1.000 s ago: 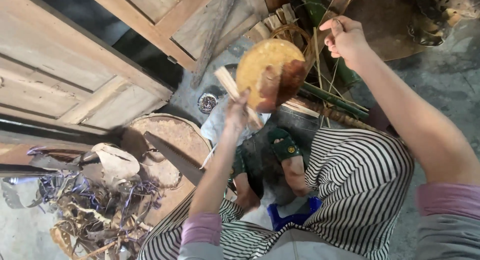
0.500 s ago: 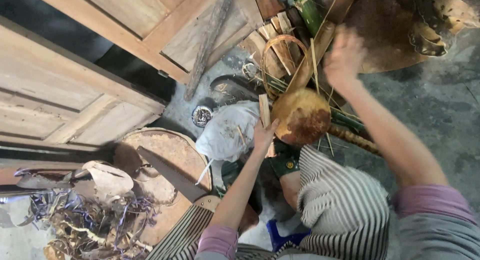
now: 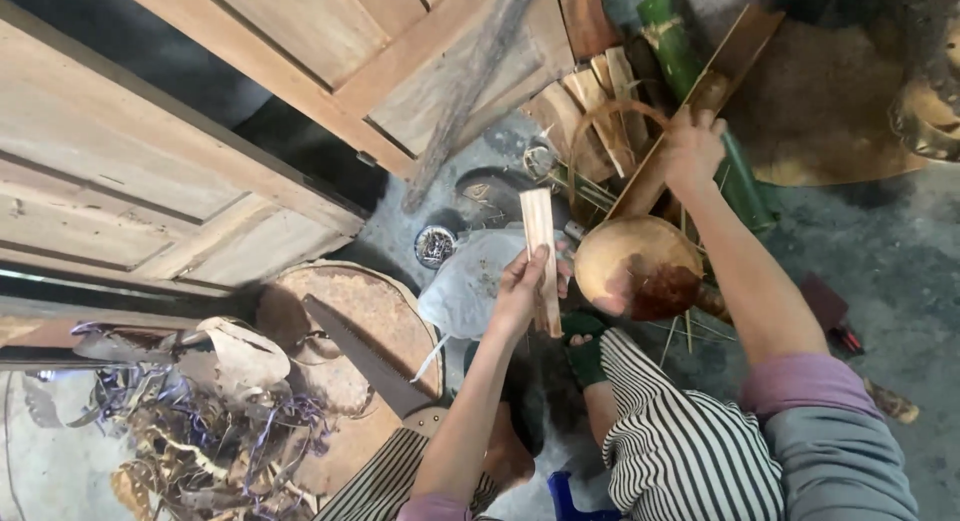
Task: Shaping and assembling wooden components for a traditional instrument using a hand saw and a carving knife.
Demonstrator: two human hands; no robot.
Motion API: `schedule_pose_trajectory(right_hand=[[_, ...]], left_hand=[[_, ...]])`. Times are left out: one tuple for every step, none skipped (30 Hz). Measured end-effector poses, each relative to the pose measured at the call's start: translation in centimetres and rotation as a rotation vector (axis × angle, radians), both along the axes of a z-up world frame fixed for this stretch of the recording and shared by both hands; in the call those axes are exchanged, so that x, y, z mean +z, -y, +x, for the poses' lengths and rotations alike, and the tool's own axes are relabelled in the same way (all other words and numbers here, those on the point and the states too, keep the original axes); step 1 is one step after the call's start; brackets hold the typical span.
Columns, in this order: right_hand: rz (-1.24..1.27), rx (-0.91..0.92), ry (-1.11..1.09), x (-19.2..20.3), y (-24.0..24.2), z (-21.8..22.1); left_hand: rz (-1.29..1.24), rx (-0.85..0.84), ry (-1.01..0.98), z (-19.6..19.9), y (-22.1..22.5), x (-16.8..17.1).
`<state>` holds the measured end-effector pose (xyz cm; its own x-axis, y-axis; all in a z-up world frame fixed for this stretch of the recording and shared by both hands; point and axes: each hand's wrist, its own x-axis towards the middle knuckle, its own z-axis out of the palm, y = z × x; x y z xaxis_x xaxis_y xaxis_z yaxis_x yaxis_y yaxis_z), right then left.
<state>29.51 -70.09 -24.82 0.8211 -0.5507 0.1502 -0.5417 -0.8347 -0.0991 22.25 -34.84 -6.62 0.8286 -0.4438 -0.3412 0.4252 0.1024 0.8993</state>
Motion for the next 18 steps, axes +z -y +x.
schedule_pose_trajectory(right_hand=[[0.018, -0.029, 0.148, -0.2, 0.5, -0.3], [0.014, -0.028, 0.152, 3.8, -0.1, -0.8], [0.156, 0.169, 0.449, 7.7, -0.9, -1.3], [0.301, 0.369, 0.742, 11.7, -1.8, -1.8], [0.297, 0.383, 0.748, 14.6, -3.1, -1.3], [0.38, 0.443, 0.752, 17.5, -4.3, -0.9], [0.462, 0.504, 0.761, 20.5, -5.7, -0.3], [0.456, 0.517, 0.774, 25.1, -8.0, -1.9], [0.546, 0.434, 0.507, 29.6, -10.4, -3.7], [0.623, 0.351, 0.235, 34.1, -12.9, -5.7], [0.616, 0.368, 0.241, 31.9, -12.0, -4.9], [0.448, 0.419, 0.085, 29.6, -11.3, -4.1], [0.276, 0.454, -0.076, 27.3, -10.3, -3.7], [0.267, 0.46, -0.076, 25.3, -9.8, -3.8], [0.383, 0.454, -0.069, 23.2, -9.1, -4.2], [0.499, 0.447, -0.063, 21.0, -8.3, -4.5], [0.498, 0.447, -0.066, 19.8, -9.2, -4.6], [0.564, 0.25, 0.628, 18.4, -10.0, -4.6]], left_hand=[[-0.072, -0.041, 0.044, -0.4, -0.2, 0.6], [-0.076, -0.042, 0.049, -0.4, -0.1, 1.5], [-0.081, -0.084, 0.111, -0.5, -0.2, 2.4], [-0.086, -0.126, 0.172, -0.7, -0.4, 3.4], [-0.091, -0.116, 0.182, -1.0, -0.5, 5.2], [-0.019, -0.144, 0.295, -1.4, -0.7, 7.2], [0.055, -0.172, 0.415, -1.5, -0.9, 9.2], [0.052, -0.163, 0.432, -1.8, -1.7, 10.2], [0.12, -0.126, 0.499, -2.3, -2.4, 11.2], [0.188, -0.087, 0.565, -2.9, -3.3, 12.2], [0.185, -0.071, 0.576, -3.2, -4.1, 12.6], [0.214, 0.014, 0.632, -3.5, -5.0, 13.0], [0.238, 0.093, 0.679, -4.2, -5.8, 13.3], [0.231, 0.102, 0.68, -4.7, -6.5, 14.0], [0.219, 0.148, 0.703, -5.4, -7.2, 14.5], [0.208, 0.195, 0.725, -6.0, -7.8, 15.0], [0.207, 0.196, 0.722, -7.0, -8.6, 15.3], [0.207, 0.221, 0.725, -7.9, -9.4, 15.5]])
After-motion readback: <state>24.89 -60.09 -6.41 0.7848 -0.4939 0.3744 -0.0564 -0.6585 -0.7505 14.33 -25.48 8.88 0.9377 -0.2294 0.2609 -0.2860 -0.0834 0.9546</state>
